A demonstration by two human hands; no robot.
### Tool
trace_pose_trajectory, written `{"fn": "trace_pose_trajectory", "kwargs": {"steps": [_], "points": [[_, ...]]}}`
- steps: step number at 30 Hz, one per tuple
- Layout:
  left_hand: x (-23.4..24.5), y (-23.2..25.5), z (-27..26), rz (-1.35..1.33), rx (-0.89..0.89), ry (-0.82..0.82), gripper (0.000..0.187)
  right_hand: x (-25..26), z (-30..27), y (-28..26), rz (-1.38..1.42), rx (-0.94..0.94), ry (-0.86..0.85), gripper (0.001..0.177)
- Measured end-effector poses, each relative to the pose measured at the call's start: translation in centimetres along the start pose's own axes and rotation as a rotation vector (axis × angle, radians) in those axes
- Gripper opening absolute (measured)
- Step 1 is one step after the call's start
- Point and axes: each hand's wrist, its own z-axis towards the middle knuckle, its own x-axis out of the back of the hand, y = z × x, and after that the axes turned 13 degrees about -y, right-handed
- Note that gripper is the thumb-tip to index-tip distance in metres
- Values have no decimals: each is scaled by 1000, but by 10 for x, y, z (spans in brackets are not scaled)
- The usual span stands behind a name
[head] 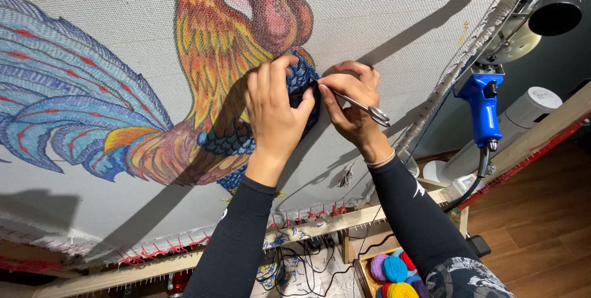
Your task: The person trims or adjusts the threads on a tufted rug with a rooster design on a large frame.
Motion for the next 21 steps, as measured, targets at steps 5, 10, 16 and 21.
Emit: {"fn": "trace_pose_trajectory", "kwargs": {"steps": [5, 10, 16, 21], "points": [[0, -3, -3, 11, -12, -13, 53, 1, -2, -1, 53, -6, 10, 10], [2, -2, -7, 21, -44, -1, 54, 5, -3, -3, -16, -7, -28, 12], [10, -17, -21, -27, -167, -2, 51, 13, -21, 2, 385, -64, 96, 9], [12, -42, -40, 85, -332, 10, 40, 20, -52, 6, 644, -302, 193, 37]]}}
